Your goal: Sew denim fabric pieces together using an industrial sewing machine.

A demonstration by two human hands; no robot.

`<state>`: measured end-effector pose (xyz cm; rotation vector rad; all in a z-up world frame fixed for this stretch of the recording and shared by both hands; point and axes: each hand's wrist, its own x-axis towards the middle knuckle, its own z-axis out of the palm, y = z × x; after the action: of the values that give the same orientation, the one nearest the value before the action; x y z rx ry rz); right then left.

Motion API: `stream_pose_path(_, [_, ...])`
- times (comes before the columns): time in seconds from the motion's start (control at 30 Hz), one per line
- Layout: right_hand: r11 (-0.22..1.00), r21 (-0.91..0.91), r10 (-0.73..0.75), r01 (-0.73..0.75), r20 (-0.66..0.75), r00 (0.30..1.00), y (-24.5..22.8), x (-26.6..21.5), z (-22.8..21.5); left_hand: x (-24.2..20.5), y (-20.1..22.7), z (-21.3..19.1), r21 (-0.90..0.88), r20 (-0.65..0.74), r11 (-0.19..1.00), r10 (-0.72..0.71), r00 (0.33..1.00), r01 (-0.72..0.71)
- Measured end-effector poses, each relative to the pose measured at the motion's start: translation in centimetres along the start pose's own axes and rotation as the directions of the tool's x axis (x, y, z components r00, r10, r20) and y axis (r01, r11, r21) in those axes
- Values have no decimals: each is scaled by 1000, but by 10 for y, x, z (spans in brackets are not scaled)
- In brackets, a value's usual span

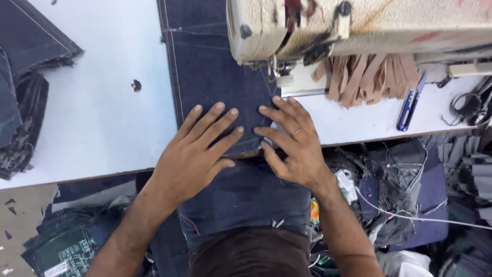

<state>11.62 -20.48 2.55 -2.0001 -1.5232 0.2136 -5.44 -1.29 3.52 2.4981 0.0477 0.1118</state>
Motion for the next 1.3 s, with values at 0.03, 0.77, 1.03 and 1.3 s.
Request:
stream_pose_path(0.03, [1000,-14,-6,6,1,1000,-1,-3,0,-5,1,3,55,9,999,-1,1000,0])
stream_pose_path(0.77, [973,-128,177,-191,-116,977,-36,-50,31,0,-4,-5,-142,-100,988,-80,992,66])
stream_pose_path(1.03, [957,-222,167,-188,-110,980,-36,-63,58,5,14,-44,-115,-139,993,8,990,-24])
stream_pose_path(1.3, [967,-215,103,-137,-162,981,-27,-69,64,8,10,-10,-131,-97,987,76,992,-88])
